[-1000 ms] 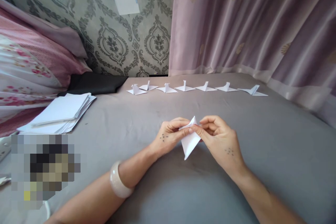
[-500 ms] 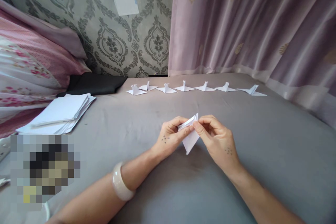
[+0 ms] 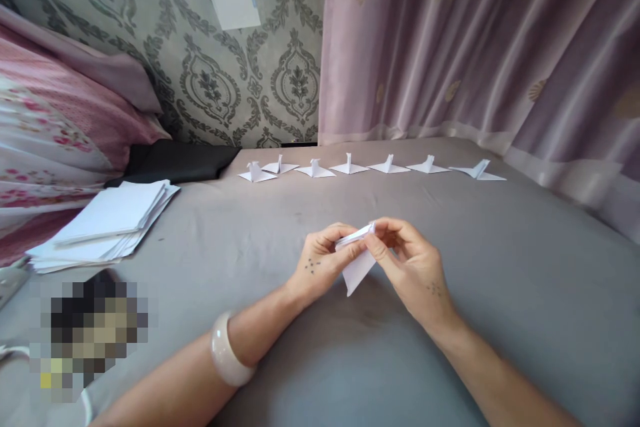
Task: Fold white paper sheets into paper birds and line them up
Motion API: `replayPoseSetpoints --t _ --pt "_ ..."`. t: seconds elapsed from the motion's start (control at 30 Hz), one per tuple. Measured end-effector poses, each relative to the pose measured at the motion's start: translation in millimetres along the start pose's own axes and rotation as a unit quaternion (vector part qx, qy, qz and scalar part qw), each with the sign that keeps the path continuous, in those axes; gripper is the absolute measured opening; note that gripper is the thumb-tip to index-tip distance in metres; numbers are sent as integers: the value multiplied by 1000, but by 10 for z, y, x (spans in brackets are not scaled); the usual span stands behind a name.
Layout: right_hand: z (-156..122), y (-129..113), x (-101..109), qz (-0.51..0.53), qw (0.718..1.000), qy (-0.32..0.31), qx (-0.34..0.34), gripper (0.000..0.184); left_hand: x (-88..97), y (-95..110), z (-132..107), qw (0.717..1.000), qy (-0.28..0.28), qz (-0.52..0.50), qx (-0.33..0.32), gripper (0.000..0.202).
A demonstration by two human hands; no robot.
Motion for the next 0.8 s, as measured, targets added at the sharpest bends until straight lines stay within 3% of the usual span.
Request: replayPoseSetpoints --t 0.13,0.23,0.47,0.8 --pt "-2 -105 72 -34 994 73 79 18 2 14 -7 999 9 27 -19 18" --pt "-9 -163 50 -56 990 60 115 9 9 34 -10 997 9 49 -61 16" --pt "25 -185 53 -47 993 27 106 7 4 50 -22 990 -2 82 -113 11" --pt "45 -194 93 -46 995 32 77 7 12 37 -17 995 16 71 -65 15"
Point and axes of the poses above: each hand's wrist, its own z-axis towards the middle knuckle, its own x-axis out of the back of the hand, y = z × x, the point moved 6 cm from there along z, towards the middle knuckle, and after that the axes turned 11 degrees about y, right-handed, at the moved point
